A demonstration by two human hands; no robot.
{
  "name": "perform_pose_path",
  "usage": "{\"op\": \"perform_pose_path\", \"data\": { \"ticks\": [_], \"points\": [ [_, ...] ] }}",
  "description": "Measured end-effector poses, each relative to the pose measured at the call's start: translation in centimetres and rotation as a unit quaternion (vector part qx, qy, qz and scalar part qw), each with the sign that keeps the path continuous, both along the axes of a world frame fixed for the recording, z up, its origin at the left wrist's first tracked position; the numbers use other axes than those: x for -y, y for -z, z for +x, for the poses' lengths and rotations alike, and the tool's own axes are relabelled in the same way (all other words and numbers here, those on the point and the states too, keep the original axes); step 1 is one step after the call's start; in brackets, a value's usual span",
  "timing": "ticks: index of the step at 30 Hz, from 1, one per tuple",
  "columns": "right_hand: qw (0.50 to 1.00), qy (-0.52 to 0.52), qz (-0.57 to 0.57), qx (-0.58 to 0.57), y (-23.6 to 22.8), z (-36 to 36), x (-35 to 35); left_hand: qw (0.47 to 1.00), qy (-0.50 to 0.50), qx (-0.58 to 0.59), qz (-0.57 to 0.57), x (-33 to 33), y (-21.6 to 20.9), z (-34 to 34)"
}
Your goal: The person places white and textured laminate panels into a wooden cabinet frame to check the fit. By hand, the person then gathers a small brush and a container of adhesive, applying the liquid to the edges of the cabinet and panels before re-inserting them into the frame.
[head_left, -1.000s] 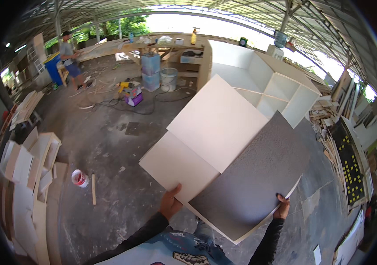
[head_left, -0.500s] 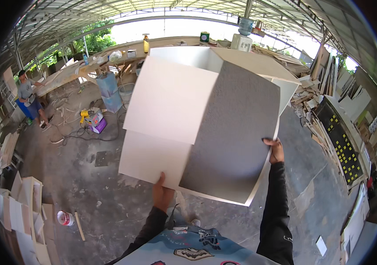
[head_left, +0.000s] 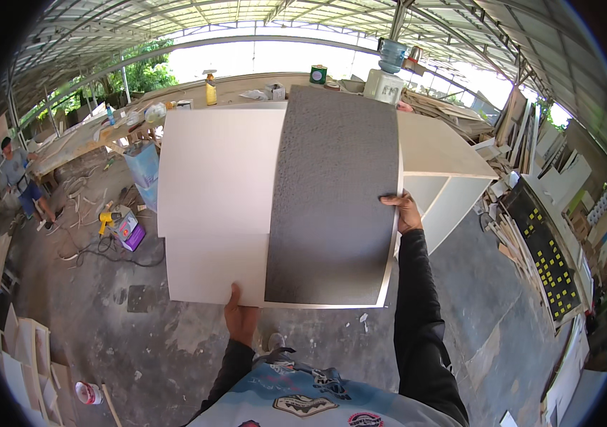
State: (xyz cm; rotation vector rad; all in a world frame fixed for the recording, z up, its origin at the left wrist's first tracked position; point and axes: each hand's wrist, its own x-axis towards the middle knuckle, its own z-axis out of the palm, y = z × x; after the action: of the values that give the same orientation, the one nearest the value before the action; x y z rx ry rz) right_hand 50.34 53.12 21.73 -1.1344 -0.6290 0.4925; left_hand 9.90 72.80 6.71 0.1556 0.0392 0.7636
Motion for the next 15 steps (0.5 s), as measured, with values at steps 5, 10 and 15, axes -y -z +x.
{"op": "perform_pose_path", "data": {
  "ticks": [5,10,15],
  "points": [
    [0.998,0.043,-0.035,-0.012,0.2,4.7,-5.1,0.999,-0.016,-0.05,-0.006,-3.0,1.1,4.6],
    [0.999,0.025,-0.037,-0.026,-0.5,3.8,-5.9,0.99,-0.064,-0.121,0.018,-2.8,1.0,6.3],
    [0.995,0.055,-0.086,-0.012,-3.2,2.4,-6.2,0.976,-0.112,-0.187,0.014,-2.5,0.1,6.5]
  ]
}}
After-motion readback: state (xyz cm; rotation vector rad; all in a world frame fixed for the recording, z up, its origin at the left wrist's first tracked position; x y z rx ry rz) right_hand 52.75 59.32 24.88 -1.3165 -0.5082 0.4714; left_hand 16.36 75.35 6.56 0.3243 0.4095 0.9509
